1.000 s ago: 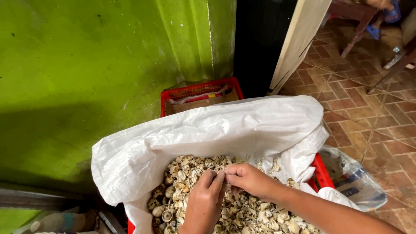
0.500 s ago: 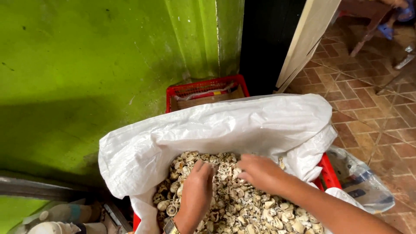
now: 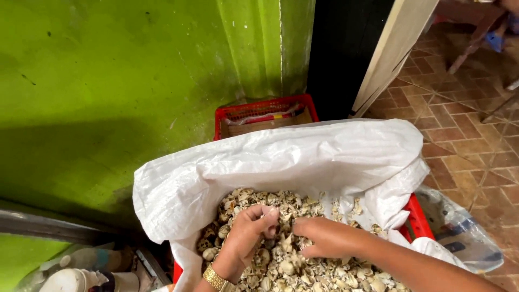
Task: Sorting through a large bag of crushed eggshells to remove impurities or select specific pieces.
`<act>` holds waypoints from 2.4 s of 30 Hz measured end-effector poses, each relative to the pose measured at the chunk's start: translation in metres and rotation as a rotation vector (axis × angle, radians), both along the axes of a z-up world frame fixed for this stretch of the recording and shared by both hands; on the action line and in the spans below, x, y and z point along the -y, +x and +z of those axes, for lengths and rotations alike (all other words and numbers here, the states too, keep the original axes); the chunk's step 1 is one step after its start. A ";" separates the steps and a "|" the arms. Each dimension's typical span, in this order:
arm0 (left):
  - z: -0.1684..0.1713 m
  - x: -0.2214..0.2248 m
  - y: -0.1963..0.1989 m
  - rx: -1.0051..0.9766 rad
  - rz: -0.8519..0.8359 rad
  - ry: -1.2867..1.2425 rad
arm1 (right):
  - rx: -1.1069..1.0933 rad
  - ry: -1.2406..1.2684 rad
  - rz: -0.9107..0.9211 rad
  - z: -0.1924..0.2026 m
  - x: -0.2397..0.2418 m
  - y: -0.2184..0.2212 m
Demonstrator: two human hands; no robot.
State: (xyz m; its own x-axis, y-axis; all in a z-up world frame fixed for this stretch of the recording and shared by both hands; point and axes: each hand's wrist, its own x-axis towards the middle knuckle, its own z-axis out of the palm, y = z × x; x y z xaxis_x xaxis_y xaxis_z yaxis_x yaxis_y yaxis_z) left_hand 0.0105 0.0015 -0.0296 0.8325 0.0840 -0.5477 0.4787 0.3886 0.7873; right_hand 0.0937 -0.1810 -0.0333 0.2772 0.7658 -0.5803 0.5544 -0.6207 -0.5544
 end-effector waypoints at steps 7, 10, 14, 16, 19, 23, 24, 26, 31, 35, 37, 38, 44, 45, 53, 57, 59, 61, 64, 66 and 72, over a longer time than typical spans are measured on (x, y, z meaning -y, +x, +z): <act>-0.025 -0.010 0.006 0.135 0.032 -0.249 | -0.012 0.102 -0.123 -0.013 0.000 0.002; -0.021 -0.009 0.007 0.121 -0.003 -0.252 | -0.047 0.150 -0.146 -0.001 -0.001 0.007; -0.004 -0.008 0.006 0.007 0.068 -0.302 | -0.282 0.270 -0.529 -0.005 -0.002 0.014; 0.009 -0.006 0.005 -0.037 0.104 -0.295 | -0.421 0.339 -0.652 -0.001 -0.002 0.016; 0.016 -0.005 0.005 -0.048 0.047 -0.257 | -0.739 0.295 -0.783 0.011 0.000 0.013; 0.009 -0.006 0.005 0.011 0.059 -0.182 | -0.798 0.472 -0.716 0.017 0.000 0.008; 0.012 -0.005 0.004 -0.015 0.079 -0.170 | -0.794 0.460 -0.764 0.017 -0.001 0.006; 0.015 -0.006 0.002 -0.031 0.041 -0.144 | -0.783 0.454 -0.809 0.008 -0.002 0.009; 0.022 0.000 -0.003 -0.014 -0.129 -0.096 | -0.702 0.483 -0.820 -0.002 0.003 0.014; 0.021 0.010 -0.006 0.007 -0.209 0.059 | -0.698 0.463 -0.874 -0.005 0.002 0.014; 0.013 0.015 -0.007 0.062 -0.233 0.076 | -0.666 0.450 -0.888 -0.008 0.002 0.012; 0.007 0.016 -0.005 0.131 -0.229 0.164 | -0.745 0.499 -0.922 -0.013 0.001 0.013; -0.005 0.020 -0.001 0.223 -0.199 0.327 | -0.592 0.219 -0.914 0.039 -0.013 0.000; -0.008 0.021 0.001 0.268 -0.212 0.461 | -0.590 0.178 -0.763 0.050 -0.014 -0.003; 0.003 0.014 0.001 0.104 -0.200 0.198 | -0.707 0.313 -0.910 0.025 -0.006 0.010; -0.013 0.007 0.008 0.060 -0.127 0.110 | -0.529 0.239 -0.836 0.008 -0.001 0.017; -0.004 0.010 0.002 0.074 -0.112 0.092 | -0.670 0.328 -0.914 -0.011 0.002 0.018; -0.002 0.011 0.004 0.093 -0.093 0.072 | -0.807 0.419 -0.985 -0.011 0.003 0.019; -0.017 0.010 0.007 -0.020 -0.081 -0.074 | -0.769 0.400 -0.838 0.011 0.002 0.008; -0.034 0.010 0.010 0.025 -0.098 -0.068 | -0.711 0.432 -0.784 0.028 0.002 0.002; -0.030 0.012 0.010 0.065 -0.098 0.053 | -0.697 0.463 -0.709 0.024 0.001 0.008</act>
State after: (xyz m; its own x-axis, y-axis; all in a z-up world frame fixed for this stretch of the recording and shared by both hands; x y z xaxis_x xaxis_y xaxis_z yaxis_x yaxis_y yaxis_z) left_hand 0.0206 -0.0102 -0.0598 0.8715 0.0283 -0.4896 0.4599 0.2991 0.8360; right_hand 0.1015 -0.1821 -0.0092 0.4632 0.7466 -0.4774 -0.3719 -0.3252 -0.8694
